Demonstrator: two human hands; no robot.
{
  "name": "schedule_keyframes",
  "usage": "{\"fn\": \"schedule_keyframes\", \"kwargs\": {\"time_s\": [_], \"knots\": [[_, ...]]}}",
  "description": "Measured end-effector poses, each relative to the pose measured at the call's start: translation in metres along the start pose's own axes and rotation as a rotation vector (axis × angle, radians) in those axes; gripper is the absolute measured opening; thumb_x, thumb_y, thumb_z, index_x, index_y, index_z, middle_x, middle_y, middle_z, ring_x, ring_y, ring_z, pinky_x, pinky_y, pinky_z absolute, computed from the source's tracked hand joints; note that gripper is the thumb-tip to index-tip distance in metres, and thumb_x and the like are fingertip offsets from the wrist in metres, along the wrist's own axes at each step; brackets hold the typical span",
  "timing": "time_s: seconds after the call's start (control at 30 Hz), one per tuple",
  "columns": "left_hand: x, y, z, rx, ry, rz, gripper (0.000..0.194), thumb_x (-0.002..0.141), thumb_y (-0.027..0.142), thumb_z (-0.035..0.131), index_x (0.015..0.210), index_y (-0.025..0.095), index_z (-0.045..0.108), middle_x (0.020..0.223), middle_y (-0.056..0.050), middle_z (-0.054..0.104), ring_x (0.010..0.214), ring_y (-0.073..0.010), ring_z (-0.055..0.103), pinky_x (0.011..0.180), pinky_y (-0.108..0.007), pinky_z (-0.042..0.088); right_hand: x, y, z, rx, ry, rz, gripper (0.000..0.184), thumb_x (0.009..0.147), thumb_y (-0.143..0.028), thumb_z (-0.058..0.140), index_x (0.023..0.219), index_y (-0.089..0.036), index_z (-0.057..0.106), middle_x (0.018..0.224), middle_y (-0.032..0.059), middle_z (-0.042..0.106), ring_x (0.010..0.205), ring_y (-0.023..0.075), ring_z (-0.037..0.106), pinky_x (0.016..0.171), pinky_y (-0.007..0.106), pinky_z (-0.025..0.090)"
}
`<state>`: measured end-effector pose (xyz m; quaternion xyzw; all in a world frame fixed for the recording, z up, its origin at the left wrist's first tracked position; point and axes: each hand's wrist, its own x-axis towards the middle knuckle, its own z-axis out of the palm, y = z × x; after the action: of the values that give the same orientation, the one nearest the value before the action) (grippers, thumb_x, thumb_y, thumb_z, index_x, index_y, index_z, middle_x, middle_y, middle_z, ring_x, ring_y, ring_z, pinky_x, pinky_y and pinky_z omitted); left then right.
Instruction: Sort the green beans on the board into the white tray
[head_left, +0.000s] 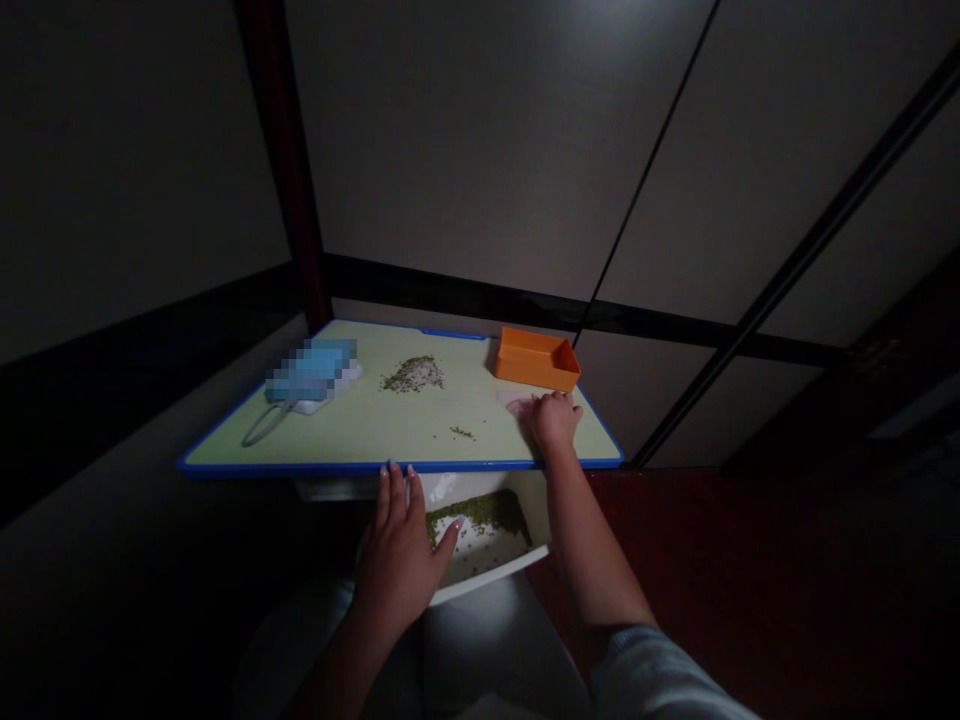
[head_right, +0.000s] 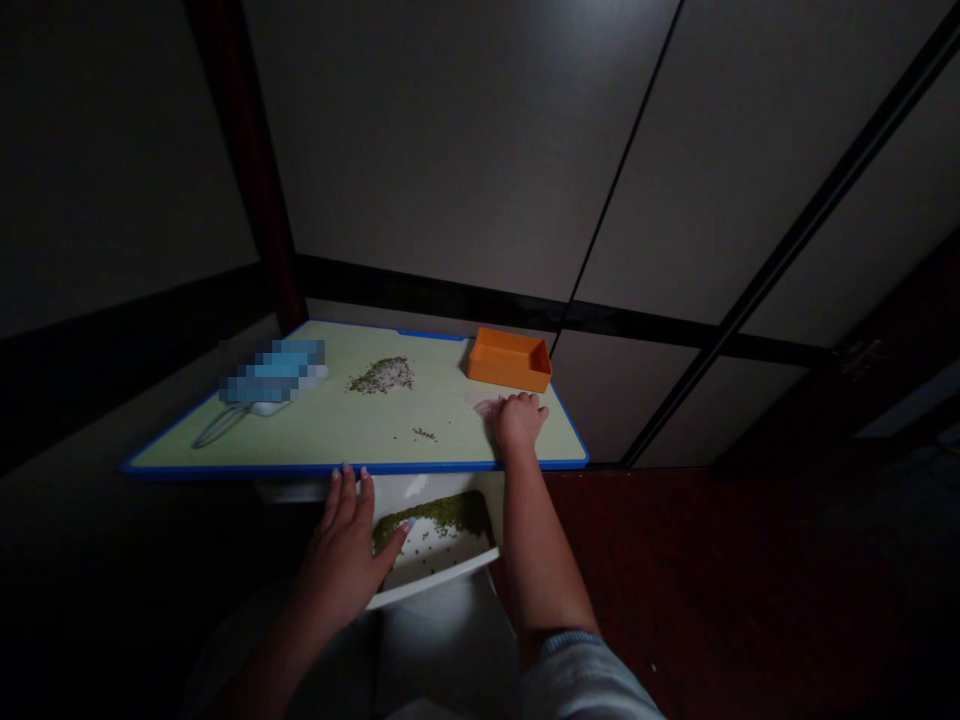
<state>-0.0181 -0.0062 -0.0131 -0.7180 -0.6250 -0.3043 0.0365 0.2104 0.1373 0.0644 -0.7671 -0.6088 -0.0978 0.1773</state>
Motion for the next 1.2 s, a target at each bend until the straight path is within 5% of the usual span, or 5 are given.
{"fn": "schedule_keyframes", "kwargs": {"time_s": [0.27,1.2], "knots": [[0.000,0.002,-0.004,0.020,-0.014,-0.014,0.080,0.084,0.053,0.041,0.141,-0.002,0.028,0.151,-0.029,0.019,0.143,-0.0357,0.011,0.108,-0.049,0.032,-0.011,-0.007,-0.006,0.167,-0.191,-0.393,0.032,0.095,-0.032,0.039,0.091,-0.016,0.066,0.101,0.0106,0.064,0.101,0.0211,0.047,0.083,0.032,0.032],[-0.001,-0.001,0.001,-0.012,0.039,0.001,0.083,0.083,0.056,0.042,0.142,0.000,0.027,0.151,-0.028,0.021,0.143,-0.0356,0.012,0.108,-0.050,0.032,-0.023,-0.027,-0.015,0.105,-0.186,-0.534,0.030,0.094,-0.031,0.041,0.089,-0.016,0.066,0.099,0.0102,0.064,0.101,0.0216,0.047,0.082,0.034,0.031]]}}
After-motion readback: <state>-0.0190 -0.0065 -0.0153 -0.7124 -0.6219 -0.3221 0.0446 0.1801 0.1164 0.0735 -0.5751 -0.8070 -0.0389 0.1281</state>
